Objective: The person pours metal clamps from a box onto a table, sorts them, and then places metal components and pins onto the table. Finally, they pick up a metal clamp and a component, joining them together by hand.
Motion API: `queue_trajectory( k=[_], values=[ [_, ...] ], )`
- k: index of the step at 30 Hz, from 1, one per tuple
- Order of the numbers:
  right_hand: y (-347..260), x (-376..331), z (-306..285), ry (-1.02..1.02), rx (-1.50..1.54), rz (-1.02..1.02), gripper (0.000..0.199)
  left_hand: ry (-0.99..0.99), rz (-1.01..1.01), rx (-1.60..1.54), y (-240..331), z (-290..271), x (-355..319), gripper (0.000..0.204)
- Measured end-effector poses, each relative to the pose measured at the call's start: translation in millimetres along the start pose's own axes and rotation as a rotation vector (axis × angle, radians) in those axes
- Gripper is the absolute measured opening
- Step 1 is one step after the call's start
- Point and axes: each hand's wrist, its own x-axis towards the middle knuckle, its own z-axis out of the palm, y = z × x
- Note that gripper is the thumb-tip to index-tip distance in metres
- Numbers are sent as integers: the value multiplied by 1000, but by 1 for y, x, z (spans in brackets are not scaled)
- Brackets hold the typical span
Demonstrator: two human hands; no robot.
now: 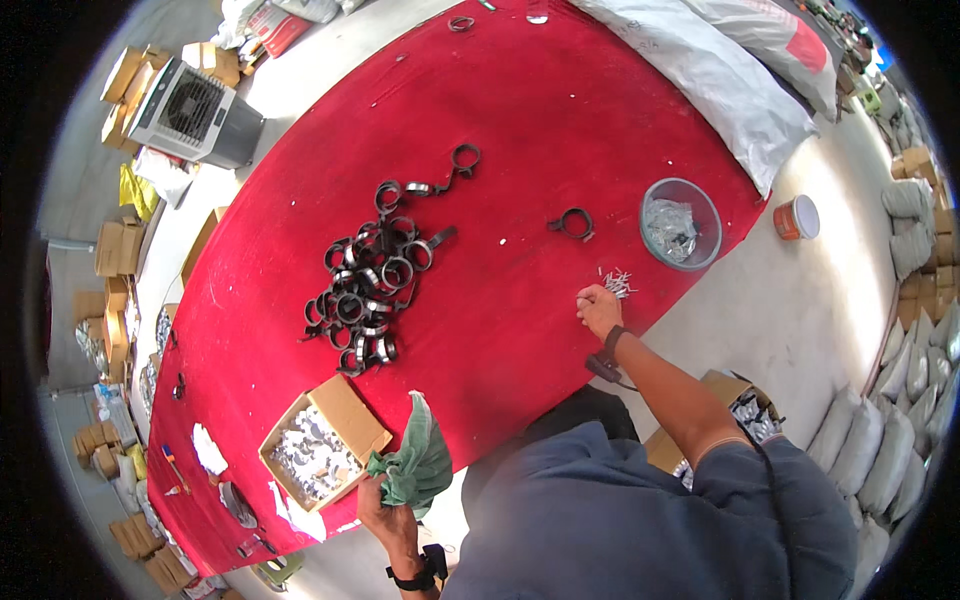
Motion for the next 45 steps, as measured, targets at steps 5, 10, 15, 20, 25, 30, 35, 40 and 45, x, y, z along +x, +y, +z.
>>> queue_trajectory(
  k=[5,10,15,20,25,30,35,40,45],
  values=[
    [-2,19,-37,19,-39,-74,18,-27,104,-43,32,25,26,25],
    [-9,-7,-49,75,-112,-122,35,-126,215,-89,51,45,44,25],
    [0,-65,-26,-723,376,212,82,-183,252,-256,107,57,73,27],
    [-24,-106,31,-1057,851,163,118,-310,127,-630,136,75,84,30],
    [-52,-121,25,-839,1240,2,134,-390,-183,-925,175,99,85,24],
    [-13,-90,-52,-820,822,-102,107,-456,-247,-960,163,143,102,25],
    [-118,-131,-59,-423,659,-129,87,-614,-333,-1095,104,209,105,38],
    [-164,-145,-77,-214,140,-333,87,-753,-719,-1065,53,220,86,58],
    [-153,-118,-29,-105,-255,-467,84,-652,-907,-1083,-18,213,59,41]
  ],
)
